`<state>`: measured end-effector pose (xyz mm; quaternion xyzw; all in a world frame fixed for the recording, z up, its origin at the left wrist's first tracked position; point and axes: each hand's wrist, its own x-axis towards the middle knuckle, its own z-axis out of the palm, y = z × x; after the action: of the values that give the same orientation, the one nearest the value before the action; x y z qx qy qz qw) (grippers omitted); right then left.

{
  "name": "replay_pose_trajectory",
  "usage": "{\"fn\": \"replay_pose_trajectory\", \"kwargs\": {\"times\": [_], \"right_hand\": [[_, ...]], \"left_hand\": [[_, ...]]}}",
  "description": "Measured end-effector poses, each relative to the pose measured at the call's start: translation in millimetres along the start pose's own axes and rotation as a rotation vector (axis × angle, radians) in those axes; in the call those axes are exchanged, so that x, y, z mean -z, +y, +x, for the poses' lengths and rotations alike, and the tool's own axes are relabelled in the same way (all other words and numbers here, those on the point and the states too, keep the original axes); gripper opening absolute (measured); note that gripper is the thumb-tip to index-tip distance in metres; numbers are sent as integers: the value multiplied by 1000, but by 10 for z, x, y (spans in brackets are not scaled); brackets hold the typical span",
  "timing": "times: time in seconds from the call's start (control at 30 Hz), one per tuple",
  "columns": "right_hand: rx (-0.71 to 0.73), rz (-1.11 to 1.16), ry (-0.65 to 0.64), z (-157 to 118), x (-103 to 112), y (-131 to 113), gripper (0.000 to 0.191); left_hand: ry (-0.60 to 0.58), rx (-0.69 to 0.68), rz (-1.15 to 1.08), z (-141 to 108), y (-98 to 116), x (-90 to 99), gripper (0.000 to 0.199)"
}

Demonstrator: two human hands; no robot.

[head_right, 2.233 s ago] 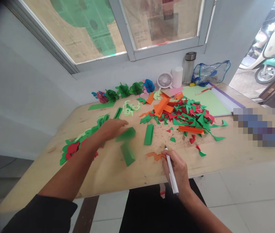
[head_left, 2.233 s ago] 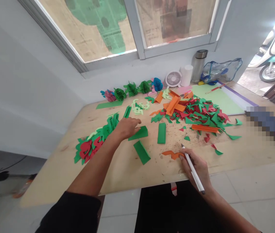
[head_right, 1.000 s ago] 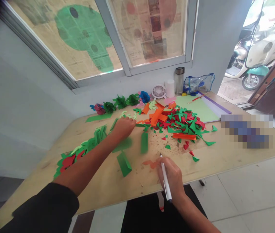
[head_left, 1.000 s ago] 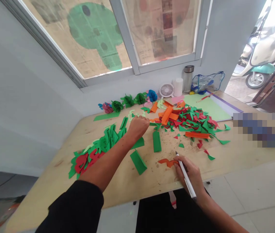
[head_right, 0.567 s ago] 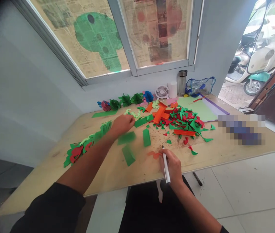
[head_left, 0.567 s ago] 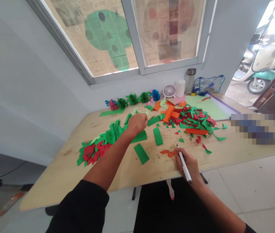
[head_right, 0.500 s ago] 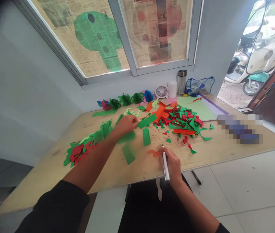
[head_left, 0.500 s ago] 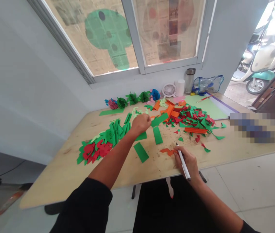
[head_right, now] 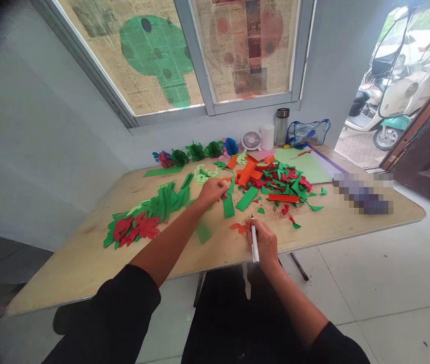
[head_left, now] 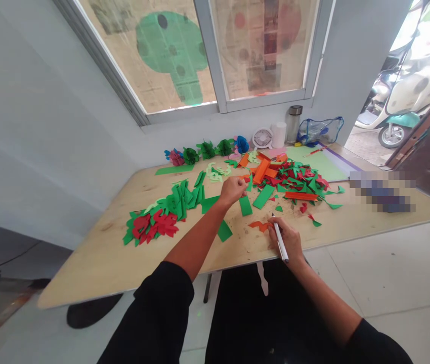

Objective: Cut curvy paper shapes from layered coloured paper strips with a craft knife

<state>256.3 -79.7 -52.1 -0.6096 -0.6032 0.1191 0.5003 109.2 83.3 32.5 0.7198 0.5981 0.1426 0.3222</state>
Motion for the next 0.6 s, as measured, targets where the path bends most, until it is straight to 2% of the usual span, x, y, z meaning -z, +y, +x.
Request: {"fn": "replay_pose_trajectory", "kwargs": {"times": [0.17, 0.27, 0.6], "right_hand": [[9, -30, 6, -2, -11, 17, 15], [16, -44, 10, -4, -10, 24, 16], [42, -57, -13, -1, 0, 49, 17]], "left_hand": [[39, -12, 43, 157, 96, 109, 36], [57, -34, 109, 235, 160, 90, 36], [-66, -83, 383, 9, 226, -500, 35]]}}
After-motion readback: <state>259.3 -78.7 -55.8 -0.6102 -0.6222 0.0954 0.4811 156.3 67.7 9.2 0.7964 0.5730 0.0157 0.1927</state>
